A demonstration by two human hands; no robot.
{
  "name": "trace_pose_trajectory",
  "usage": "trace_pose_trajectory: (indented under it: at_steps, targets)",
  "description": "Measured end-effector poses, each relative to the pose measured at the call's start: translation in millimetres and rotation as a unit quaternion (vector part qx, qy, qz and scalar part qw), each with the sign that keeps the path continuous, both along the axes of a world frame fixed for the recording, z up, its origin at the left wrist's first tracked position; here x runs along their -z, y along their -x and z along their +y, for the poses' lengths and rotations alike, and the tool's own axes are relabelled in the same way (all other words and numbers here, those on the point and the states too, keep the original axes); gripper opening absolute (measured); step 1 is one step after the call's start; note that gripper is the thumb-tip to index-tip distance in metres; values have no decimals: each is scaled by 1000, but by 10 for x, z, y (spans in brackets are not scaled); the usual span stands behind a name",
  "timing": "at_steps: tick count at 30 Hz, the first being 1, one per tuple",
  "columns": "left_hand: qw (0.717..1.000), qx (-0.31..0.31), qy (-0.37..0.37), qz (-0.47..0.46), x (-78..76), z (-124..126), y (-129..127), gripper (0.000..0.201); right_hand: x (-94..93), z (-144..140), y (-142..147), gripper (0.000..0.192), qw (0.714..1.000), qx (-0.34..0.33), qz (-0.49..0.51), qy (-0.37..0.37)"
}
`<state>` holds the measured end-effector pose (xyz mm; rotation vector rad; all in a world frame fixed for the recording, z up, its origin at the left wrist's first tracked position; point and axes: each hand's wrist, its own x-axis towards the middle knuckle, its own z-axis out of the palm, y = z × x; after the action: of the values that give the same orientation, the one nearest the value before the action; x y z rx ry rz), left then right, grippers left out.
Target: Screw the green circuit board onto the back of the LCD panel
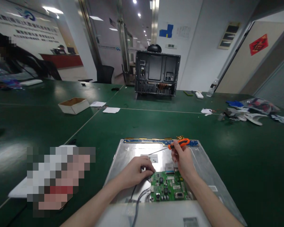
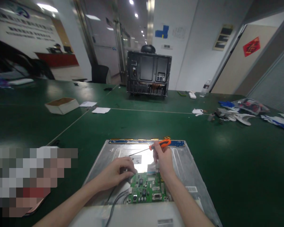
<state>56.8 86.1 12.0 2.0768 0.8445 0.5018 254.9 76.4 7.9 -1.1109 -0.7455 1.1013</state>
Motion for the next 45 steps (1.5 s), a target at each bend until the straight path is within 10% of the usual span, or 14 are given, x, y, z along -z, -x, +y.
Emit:
trace_pose_trajectory:
  at_steps: [25, 45]
  targets:
    - [1000, 15, 0, 3, -26, 58, 10, 14, -248, -190, 8, 62, 971, 31, -188, -142]
    - [1000, 21, 20, -10, 45, 57, 24, 13, -143, -286, 185, 50, 828, -23, -426, -364]
